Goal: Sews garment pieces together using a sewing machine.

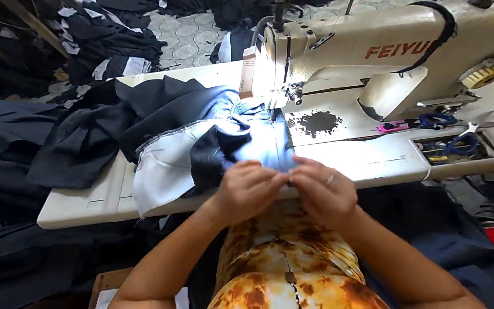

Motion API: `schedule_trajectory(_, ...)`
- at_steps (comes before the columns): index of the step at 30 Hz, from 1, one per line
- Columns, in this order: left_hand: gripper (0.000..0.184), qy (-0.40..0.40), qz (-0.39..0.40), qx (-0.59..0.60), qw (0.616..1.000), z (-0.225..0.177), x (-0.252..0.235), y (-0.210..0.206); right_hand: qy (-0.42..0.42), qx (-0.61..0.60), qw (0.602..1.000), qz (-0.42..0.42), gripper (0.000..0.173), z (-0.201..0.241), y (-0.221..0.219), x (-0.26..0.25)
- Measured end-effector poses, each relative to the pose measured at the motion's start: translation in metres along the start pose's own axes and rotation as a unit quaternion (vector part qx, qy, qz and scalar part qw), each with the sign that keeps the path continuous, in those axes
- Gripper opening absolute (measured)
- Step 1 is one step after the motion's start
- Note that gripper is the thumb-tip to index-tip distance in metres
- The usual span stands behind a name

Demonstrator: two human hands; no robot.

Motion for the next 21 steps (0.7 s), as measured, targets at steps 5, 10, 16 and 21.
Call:
schedule_trajectory(5,0.016,0.025,-0.058,-0.079,0.995,0.03,-0.063,0.031,0.005,0.063,0.997,0.035,0.014,-0.03,-0.004,-0.094)
schedule_trajectory(10,0.018,0.104,-0.047,-0.037,0.993,0.052,-0.089,0.043,-0.001,0.081,0.993,0.082,0.015,-0.048,-0.011,-0.136)
schedule_trajectory(16,0.013,0.111,-0.034,-0.019,0.993,0.069,-0.102,0.052,-0.028,0.052,0.985,0.165,0.017,-0.059,-0.017,-0.157)
schedule_trajectory(21,0.012,0.079,-0.01,-0.011,0.997,0.072,-0.103,0.056,-0.023,0.007,0.97,0.241,0.014,-0.062,-0.019,-0.166)
Point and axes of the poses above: each hand's wrist, its own x-axis away from the middle knuckle, its own y-axis out of the back of the hand, z = x × y, the point moved 6 cm from there along -x, towards the middle knuckle, and after that the axes turned 6 degrees about x, right-handed, at the moved point
